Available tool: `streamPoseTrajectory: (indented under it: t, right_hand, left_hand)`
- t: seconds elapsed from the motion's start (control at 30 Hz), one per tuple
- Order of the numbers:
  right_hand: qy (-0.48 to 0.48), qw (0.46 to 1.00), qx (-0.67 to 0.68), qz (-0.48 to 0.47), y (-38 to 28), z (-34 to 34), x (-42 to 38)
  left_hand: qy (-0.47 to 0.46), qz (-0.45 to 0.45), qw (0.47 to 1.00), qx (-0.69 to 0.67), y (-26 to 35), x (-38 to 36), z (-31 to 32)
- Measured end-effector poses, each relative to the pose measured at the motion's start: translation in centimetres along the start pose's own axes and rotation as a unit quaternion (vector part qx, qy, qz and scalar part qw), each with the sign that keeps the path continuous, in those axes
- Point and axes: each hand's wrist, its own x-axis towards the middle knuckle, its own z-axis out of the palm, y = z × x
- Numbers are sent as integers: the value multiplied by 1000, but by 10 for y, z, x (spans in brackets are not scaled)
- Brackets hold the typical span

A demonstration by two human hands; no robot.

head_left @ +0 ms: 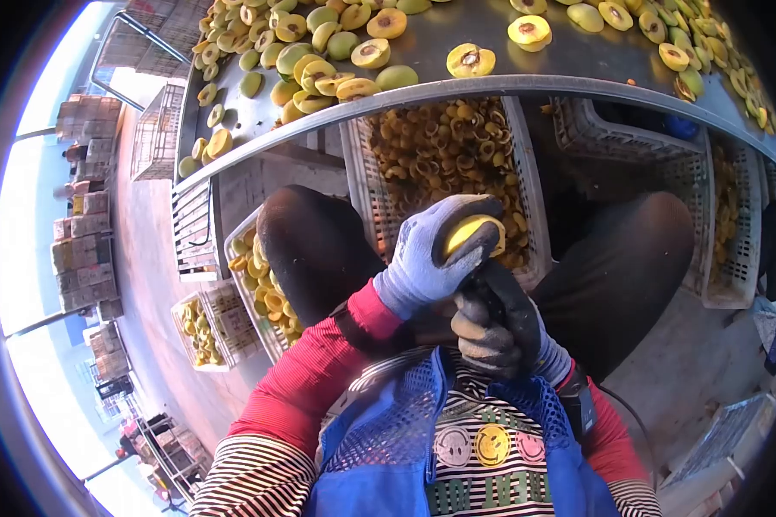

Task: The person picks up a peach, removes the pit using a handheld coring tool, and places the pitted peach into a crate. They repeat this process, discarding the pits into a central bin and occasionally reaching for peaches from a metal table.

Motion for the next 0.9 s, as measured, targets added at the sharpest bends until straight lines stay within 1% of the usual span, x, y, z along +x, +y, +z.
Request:
streamPoseTrajectory:
  t: [0.03,0.07,0.1,0.13,0.17,0.2,0.23,0.27,0.3,0.33,0.4,0.43,0.47,0.53,0.57,0.6,0.63,0.67,0.7,0.73,0.8,0.83,0.87,0.9]
  right_hand:
    - [-34,998,52,-9,2,-1,0]
    - [-72,992,100,-18,2,0,2]
    - [-75,992,96,-18,2,1,4]
    - [-120,983,141,-15,5,2,6]
    - [-162,969,187,-13,8,2,6]
    - [-161,969,187,-13,10,1,7]
    - [-180,963,199,-17,11,1,9]
    - [-199,957,211,-20,11,1,9]
    - [-196,958,210,-18,10,3,8]
    - [-189,958,217,-3,7,6,7]
    - [-181,958,223,13,8,8,7]
    - [-195,954,225,19,8,6,8]
    - [-211,951,226,25,9,6,10]
    - [-221,946,235,27,10,4,12]
    - [-231,941,247,25,10,3,13]
    - [-231,941,247,26,8,2,13]
    - [-216,949,230,23,4,1,12]
    - [-198,956,216,21,3,0,10]
    - [-195,956,220,19,4,0,8]
    - [-194,956,218,20,5,0,8]
    - [-163,966,200,12,7,-2,8]
    - [-163,966,201,12,6,-2,8]
    - [-145,970,192,19,5,-3,6]
    - [-127,975,182,27,4,-2,5]
  left_hand:
    - [-30,-76,992,-93,1,0,0]
    - [-59,-147,971,-182,2,4,0]
    - [-78,-213,932,-281,1,1,1]
    - [-75,-212,937,-268,-3,-1,5]
    - [-38,-93,964,-245,-8,-7,14]
    - [1,28,976,-218,-9,-9,20]
    - [2,30,975,-219,-11,-9,18]
    - [-38,-65,972,-224,-13,-8,15]
    - [-77,-159,958,-228,-14,-7,11]
    - [-75,-159,957,-230,-15,-4,7]
    - [-80,-23,985,-150,-15,3,-2]
    - [-82,15,992,-90,-12,5,-5]
    - [-81,16,993,-89,-10,5,-6]
    - [-43,3,995,-92,-7,3,-2]
    - [-32,-42,991,-123,-6,1,2]
    - [-32,-41,991,-122,-6,2,6]
    - [-27,-123,972,-197,-6,2,10]
    - [-21,-206,940,-272,-6,0,15]
    - [-10,-147,958,-247,-9,0,19]
    - [-9,-146,958,-248,-8,-4,22]
    - [32,-235,879,-414,-2,-14,27]
    - [36,-255,844,-472,-2,-13,27]
    - [37,-255,843,-472,-5,-13,25]
    - [4,-215,891,-400,-10,-11,21]
